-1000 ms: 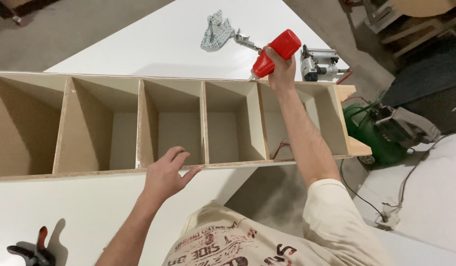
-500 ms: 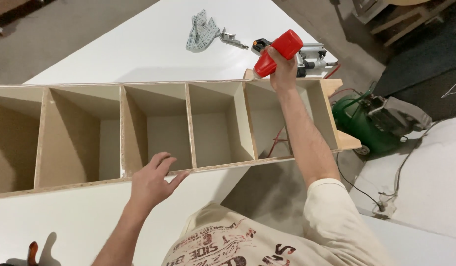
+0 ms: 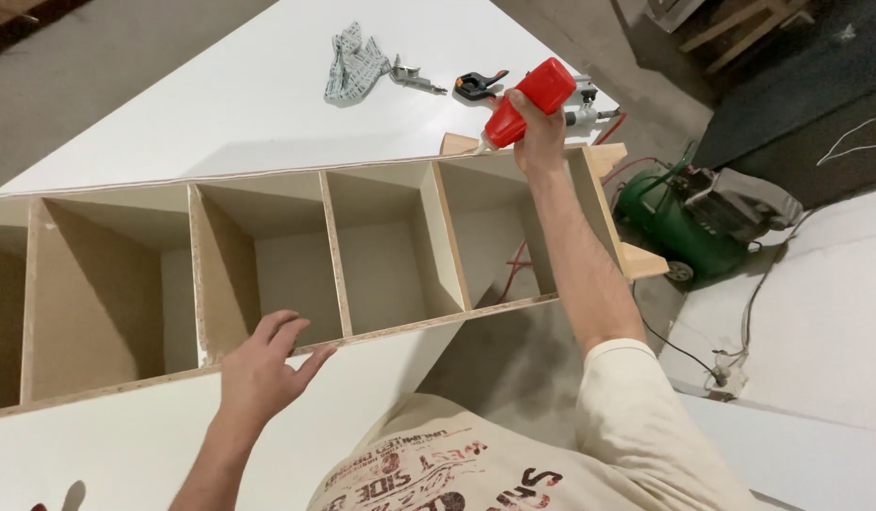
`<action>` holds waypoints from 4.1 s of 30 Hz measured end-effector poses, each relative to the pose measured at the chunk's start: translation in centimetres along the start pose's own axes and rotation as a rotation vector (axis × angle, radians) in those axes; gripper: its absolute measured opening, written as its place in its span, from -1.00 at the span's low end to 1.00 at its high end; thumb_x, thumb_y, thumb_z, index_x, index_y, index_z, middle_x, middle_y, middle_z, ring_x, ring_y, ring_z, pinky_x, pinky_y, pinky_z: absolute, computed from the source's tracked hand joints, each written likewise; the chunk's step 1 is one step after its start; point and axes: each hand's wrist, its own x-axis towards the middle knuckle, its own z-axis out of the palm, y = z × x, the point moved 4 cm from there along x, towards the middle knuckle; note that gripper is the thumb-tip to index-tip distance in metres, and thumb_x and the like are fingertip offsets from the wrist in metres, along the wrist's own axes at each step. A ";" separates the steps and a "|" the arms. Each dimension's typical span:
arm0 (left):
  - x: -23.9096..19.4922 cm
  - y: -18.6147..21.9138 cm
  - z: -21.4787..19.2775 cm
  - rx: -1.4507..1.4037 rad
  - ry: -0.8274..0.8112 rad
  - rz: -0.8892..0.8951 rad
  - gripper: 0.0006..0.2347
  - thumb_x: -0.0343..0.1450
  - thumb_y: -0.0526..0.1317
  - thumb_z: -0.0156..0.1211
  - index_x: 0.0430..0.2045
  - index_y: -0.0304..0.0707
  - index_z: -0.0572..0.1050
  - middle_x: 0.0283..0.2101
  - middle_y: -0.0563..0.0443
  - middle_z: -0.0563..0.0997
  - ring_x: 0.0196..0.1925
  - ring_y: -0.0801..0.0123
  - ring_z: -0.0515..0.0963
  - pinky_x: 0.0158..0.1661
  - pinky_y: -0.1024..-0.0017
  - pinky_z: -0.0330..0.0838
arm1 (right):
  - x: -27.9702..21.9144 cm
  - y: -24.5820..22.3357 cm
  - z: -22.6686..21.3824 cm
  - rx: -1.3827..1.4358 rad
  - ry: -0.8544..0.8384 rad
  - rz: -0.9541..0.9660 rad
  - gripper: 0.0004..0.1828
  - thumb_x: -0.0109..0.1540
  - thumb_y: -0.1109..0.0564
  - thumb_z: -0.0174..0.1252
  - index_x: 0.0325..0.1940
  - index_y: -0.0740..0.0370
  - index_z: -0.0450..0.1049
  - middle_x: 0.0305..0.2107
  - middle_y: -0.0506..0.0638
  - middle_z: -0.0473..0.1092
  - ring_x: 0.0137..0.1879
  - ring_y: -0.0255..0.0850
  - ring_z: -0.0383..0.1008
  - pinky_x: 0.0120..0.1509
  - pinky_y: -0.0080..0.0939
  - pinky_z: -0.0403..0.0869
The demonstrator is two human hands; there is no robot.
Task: Applying wood glue to the top edges of a wooden shelf assembly in a workshop.
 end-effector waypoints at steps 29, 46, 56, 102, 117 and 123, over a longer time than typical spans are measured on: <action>0.2 0.5 -0.2 0.027 -0.078 -0.050 -0.59 0.27 0.25 0.29 -0.15 0.12 0.63 0.07 0.36 0.58 -0.34 0.62 0.66 -0.56 0.34 0.46 | 2.8 -3.7 -9.9 -0.090 0.214 -0.074 -0.44 -0.05 0.17 0.52 -0.04 0.22 0.43 -0.25 0.10 0.51 -0.13 0.02 0.60 -0.06 -0.03 0.59; 6.5 18.3 1.5 -0.364 0.038 0.694 -0.79 0.46 -0.16 0.26 -0.16 -0.33 0.56 0.08 -0.15 0.60 0.11 0.09 0.56 0.11 0.20 0.50 | 3.2 -6.3 -12.4 -0.088 0.244 -0.143 -0.53 0.04 0.21 0.47 -0.06 0.19 0.40 -0.27 0.11 0.49 -0.17 0.05 0.62 -0.06 0.02 0.58; 8.7 21.3 8.0 -0.355 -0.056 0.784 -0.81 0.49 -0.26 0.22 -0.09 -0.37 0.58 0.10 -0.16 0.61 0.21 -0.01 0.54 0.29 0.08 0.36 | 3.7 -7.6 -14.2 -0.092 0.315 -0.159 -0.59 0.03 0.23 0.44 -0.14 0.23 0.40 -0.37 0.14 0.49 -0.25 0.02 0.60 -0.14 0.00 0.59; 8.7 21.2 8.3 -0.397 -0.093 0.696 -0.91 0.49 -0.26 0.21 -0.24 -0.25 0.60 -0.15 -0.01 0.70 0.07 0.14 0.63 0.27 0.14 0.41 | -3.2 -10.6 -20.6 -0.115 0.438 -0.196 -0.57 0.03 0.17 0.46 -0.10 0.23 0.45 -0.32 0.13 0.56 -0.17 0.04 0.63 -0.06 0.02 0.60; 8.7 21.7 7.1 -0.421 -0.096 0.722 -0.91 0.48 -0.29 0.23 -0.25 -0.31 0.62 -0.19 -0.08 0.71 0.02 0.10 0.66 0.27 0.13 0.44 | -9.1 -12.1 -21.3 0.011 0.413 -0.184 -0.63 0.07 0.21 0.45 -0.14 0.21 0.44 -0.32 0.14 0.51 -0.17 0.03 0.58 -0.05 0.02 0.60; 8.6 21.6 7.8 -0.386 -0.145 0.702 -0.89 0.49 -0.26 0.21 -0.23 -0.26 0.64 -0.14 -0.05 0.71 0.07 0.11 0.64 0.30 0.14 0.40 | -11.2 -12.8 -22.4 -0.061 0.417 -0.217 -0.58 0.07 0.19 0.45 -0.07 0.20 0.41 -0.29 0.13 0.53 -0.14 0.08 0.60 -0.01 0.05 0.58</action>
